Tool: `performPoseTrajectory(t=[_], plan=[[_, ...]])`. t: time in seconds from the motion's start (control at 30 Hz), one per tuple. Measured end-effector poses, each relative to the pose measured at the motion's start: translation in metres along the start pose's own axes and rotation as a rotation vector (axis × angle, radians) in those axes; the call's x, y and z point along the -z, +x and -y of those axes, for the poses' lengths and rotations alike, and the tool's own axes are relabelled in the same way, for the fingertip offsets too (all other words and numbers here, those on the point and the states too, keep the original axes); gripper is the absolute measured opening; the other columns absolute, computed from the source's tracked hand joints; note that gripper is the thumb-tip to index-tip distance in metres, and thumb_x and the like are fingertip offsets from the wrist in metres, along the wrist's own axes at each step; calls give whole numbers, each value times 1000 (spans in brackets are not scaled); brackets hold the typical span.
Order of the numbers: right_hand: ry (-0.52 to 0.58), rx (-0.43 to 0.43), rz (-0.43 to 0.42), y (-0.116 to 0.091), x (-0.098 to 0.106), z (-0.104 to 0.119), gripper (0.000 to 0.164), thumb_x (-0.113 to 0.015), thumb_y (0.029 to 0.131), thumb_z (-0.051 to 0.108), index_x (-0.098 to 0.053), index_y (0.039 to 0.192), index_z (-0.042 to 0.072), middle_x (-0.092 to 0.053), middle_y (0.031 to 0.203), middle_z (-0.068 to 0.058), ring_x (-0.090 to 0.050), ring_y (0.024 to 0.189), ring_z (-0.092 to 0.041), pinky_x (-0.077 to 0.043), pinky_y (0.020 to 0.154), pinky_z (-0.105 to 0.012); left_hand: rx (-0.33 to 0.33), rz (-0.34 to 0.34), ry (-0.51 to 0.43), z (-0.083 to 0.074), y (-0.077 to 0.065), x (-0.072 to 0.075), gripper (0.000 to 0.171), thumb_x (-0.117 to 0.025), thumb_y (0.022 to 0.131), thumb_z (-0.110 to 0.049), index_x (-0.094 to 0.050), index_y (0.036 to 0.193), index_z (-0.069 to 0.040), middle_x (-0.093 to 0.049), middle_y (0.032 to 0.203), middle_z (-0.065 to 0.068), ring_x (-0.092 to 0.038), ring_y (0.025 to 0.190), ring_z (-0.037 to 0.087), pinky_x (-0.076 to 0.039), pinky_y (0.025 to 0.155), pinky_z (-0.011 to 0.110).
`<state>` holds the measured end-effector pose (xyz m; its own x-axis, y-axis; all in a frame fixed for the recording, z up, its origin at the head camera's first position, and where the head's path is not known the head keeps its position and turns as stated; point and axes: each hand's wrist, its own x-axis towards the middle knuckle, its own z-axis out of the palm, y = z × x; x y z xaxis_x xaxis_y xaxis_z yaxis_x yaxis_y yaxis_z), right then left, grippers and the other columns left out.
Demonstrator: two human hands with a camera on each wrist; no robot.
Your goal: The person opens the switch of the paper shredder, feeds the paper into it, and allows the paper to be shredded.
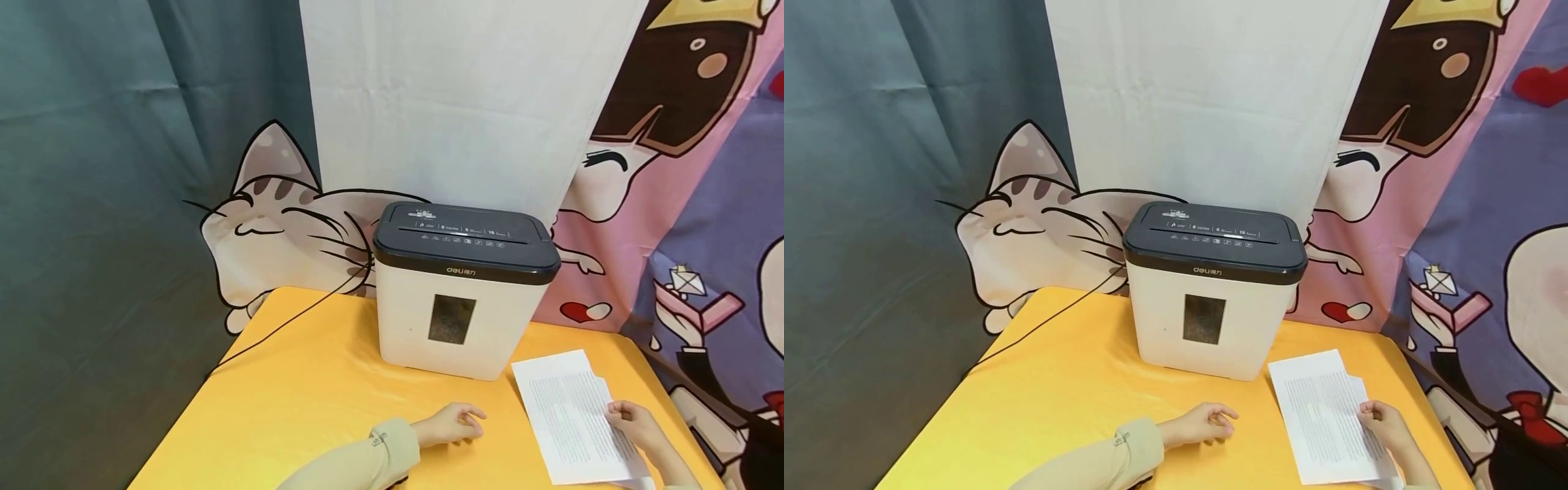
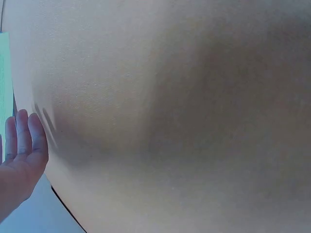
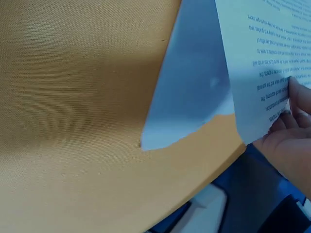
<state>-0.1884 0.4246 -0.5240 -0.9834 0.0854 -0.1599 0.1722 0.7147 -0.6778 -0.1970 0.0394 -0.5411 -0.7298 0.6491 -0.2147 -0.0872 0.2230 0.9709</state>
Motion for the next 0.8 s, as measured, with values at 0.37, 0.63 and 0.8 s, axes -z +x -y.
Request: performPoseTrajectory(t=[0.37,0.63,0.8], plan=[[0,293,44,-12,-22,43,7,-58,88,-3,-56,89,-10,-50,71,9,-43,64,6,-39,58,-17,-28,-142,45,-2,1,7,58,-68,86,-13,-41,137,-4,-58,113,11,-62,91,18,-54,68,33],[59,588,104,-11,-42,72,5,-57,85,-10,-54,82,-8,-48,69,5,-41,65,7,-38,54,-18,-118,-225,38,-8,6,14,50,-70,83,-14,-53,128,-2,-59,109,7,-55,88,7,-51,69,26],[59,688,140,-12,-51,90,8,-59,85,-9,-53,81,-5,-49,67,-1,-42,66,6,-38,53,-19,-126,-302,94,-11,6,14,34,-74,78,-11,-65,109,1,-66,91,2,-53,78,0,-46,70,16]])
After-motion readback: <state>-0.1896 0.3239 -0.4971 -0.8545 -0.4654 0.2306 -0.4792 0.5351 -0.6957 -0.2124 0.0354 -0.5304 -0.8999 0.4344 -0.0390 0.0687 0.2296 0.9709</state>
